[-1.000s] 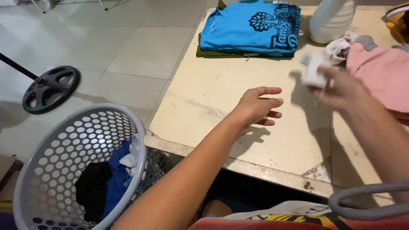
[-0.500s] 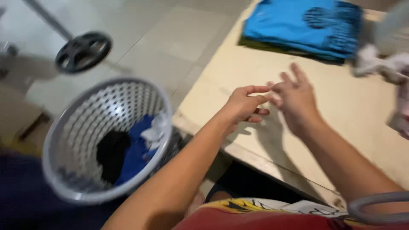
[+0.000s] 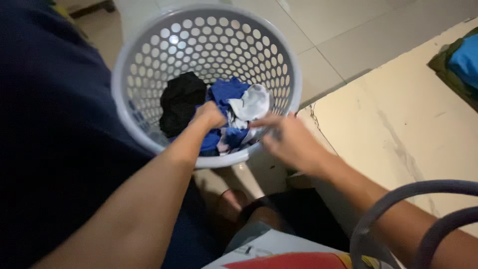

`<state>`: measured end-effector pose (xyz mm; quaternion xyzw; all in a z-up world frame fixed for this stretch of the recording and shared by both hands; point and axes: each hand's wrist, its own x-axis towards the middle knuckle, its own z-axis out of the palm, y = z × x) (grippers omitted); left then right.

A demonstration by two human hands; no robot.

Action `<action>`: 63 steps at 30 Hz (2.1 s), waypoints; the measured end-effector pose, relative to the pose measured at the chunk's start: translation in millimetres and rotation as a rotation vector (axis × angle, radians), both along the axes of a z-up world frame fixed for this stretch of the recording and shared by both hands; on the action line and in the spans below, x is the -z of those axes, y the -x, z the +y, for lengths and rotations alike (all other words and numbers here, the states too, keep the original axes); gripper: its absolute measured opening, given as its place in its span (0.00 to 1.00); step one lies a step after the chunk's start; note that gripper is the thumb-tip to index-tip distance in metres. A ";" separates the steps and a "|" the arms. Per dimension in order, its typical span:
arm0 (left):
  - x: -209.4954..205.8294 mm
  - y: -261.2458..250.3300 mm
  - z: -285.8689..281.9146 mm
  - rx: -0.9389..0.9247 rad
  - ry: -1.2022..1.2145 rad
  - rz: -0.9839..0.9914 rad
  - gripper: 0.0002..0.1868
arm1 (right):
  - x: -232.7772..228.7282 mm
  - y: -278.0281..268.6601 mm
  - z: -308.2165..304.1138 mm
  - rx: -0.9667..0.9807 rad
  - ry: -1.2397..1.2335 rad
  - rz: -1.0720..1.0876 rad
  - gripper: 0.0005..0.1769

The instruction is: The person folds various garments including a pink shirt, striped shirt, black t-shirt, patterned shorts, and socks on a table. Each item is smoothed, folded, and stacked on the table.

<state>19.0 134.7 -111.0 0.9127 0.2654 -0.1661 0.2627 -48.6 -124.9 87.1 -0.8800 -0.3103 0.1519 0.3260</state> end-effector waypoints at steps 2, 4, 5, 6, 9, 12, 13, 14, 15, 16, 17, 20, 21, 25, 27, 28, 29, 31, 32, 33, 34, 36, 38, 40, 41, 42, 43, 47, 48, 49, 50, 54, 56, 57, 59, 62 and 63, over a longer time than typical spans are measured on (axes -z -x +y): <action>15.8 -4.1 4.0 -0.048 0.026 0.086 0.32 | 8.1 4.2 6.6 -0.093 0.051 -0.014 0.20; 26.3 -4.6 2.4 -0.021 -0.009 0.135 0.41 | 14.5 7.3 4.4 -0.126 0.086 0.084 0.17; 29.9 -4.8 3.5 0.026 -0.055 0.137 0.45 | 17.4 8.8 3.0 -0.177 0.026 0.012 0.19; 33.6 -5.6 0.5 0.073 -0.101 0.139 0.49 | 19.9 9.5 2.4 -0.230 -0.034 -0.059 0.20; 48.6 4.9 -5.7 -0.198 0.010 0.148 0.34 | 20.4 5.7 3.4 -0.135 0.041 0.077 0.20; 74.1 2.4 8.6 -0.396 0.092 0.015 0.16 | 11.1 -1.0 4.5 0.002 0.085 0.241 0.19; 82.0 -9.5 16.3 -0.429 0.127 0.017 0.16 | 9.3 -4.1 7.0 0.027 0.068 0.268 0.18; 90.5 -17.2 22.5 -0.462 0.161 0.019 0.17 | 7.9 -6.8 7.8 0.038 0.019 0.286 0.20; 99.1 -20.6 25.8 -0.473 0.205 -0.098 0.16 | 7.2 -9.8 6.9 0.048 -0.032 0.304 0.21; 106.4 -23.8 23.7 -0.481 0.248 -0.216 0.15 | 7.3 -12.5 5.4 0.057 -0.082 0.323 0.23; 110.5 -25.8 20.7 -0.488 0.286 -0.336 0.14 | 8.2 -15.7 4.6 0.085 -0.105 0.317 0.23; 103.3 -20.6 -15.8 -0.397 0.367 -0.390 0.17 | 13.3 -23.9 2.7 0.150 -0.170 0.303 0.24; 90.9 -14.3 -30.8 -0.350 0.368 -0.337 0.19 | 15.2 -26.2 0.5 0.158 -0.187 0.301 0.24; -11.9 22.8 -49.2 -0.381 0.248 -0.328 0.28 | 23.5 -29.0 -9.3 0.170 -0.164 0.286 0.24; -69.3 33.9 -44.3 -0.548 0.076 -0.384 0.34 | 21.9 -25.8 -20.7 0.147 -0.177 0.262 0.25; -88.6 37.3 -42.9 -0.598 0.004 -0.412 0.37 | 19.7 -24.4 -25.9 0.135 -0.184 0.249 0.26; -96.5 40.5 -47.4 -0.457 -0.040 -0.416 0.32 | 17.8 -20.9 -30.7 0.152 -0.219 0.273 0.26; -87.8 35.9 -50.1 -0.169 -0.127 -0.424 0.23 | 11.6 -14.4 -39.2 0.193 -0.291 0.321 0.25; -71.7 26.6 -56.2 -0.046 -0.056 -0.282 0.25 | 7.1 -12.8 -42.7 0.201 -0.250 0.311 0.25; -50.3 14.1 -64.4 0.089 0.019 -0.143 0.28 | 2.1 -9.2 -46.9 0.223 -0.205 0.296 0.25; -25.3 8.9 -66.9 0.247 -0.054 0.004 0.35 | -1.9 -6.3 -50.2 0.245 -0.161 0.282 0.25; 24.4 9.5 -74.7 0.319 -0.120 0.159 0.34 | -5.6 -3.7 -62.7 0.274 -0.197 0.289 0.24; 49.5 -3.3 -81.4 0.294 -0.087 0.117 0.30 | -8.0 -0.1 -75.6 0.322 -0.212 0.299 0.23; 40.6 -22.0 -83.9 0.391 -0.057 0.020 0.33 | -10.1 3.8 -84.8 0.366 -0.209 0.315 0.21; 22.8 -31.9 -85.9 0.428 -0.052 -0.102 0.32 | -11.5 5.6 -88.8 0.386 -0.238 0.332 0.23; -1.9 -38.6 -91.6 0.464 -0.048 -0.225 0.31 | -13.9 7.9 -92.8 0.406 -0.267 0.350 0.25; -31.1 -37.6 -97.1 0.446 0.081 -0.324 0.29 | -15.7 8.8 -92.6 0.423 -0.296 0.366 0.26; -163.5 -5.5 -134.9 0.497 0.507 -0.491 0.25 | -33.5 12.0 -88.3 0.478 -0.439 0.468 0.40; -190.9 3.5 -145.1 0.529 0.649 -0.509 0.24 | -38.4 14.6 -87.1 0.464 -0.496 0.477 0.40; -212.9 13.1 -155.1 0.431 0.920 -0.413 0.23 | -43.3 16.1 -87.4 0.455 -0.555 0.482 0.41; -230.1 21.8 -164.4 0.324 1.184 -0.308 0.22 | -48.5 15.9 -91.4 0.461 -0.629 0.478 0.39; -265.2 28.8 -206.4 0.214 1.419 -0.269 0.19 | -57.2 19.6 -146.7 0.581 -0.745 0.373 0.30; -270.8 23.6 -232.6 0.232 1.401 -0.267 0.19 | -52.2 23.8 -191.7 0.687 -0.766 0.307 0.25; -272.5 19.9 -245.7 0.243 1.395 -0.265 0.19 | -48.7 27.4 -217.5 0.744 -0.804 0.279 0.23; -276.3 6.5 -262.2 0.204 1.541 -0.280 0.18 | -39.9 43.3 -279.5 0.846 -0.918 0.250 0.16; -277.0 -23.3 -274.1 0.057 1.740 -0.263 0.15 | -30.2 80.4 -373.2 1.119 -1.135 0.231 0.12; -274.8 -35.0 -276.6 -0.011 1.799 -0.254 0.13 | -24.5 92.4 -397.6 1.137 -1.124 0.205 0.12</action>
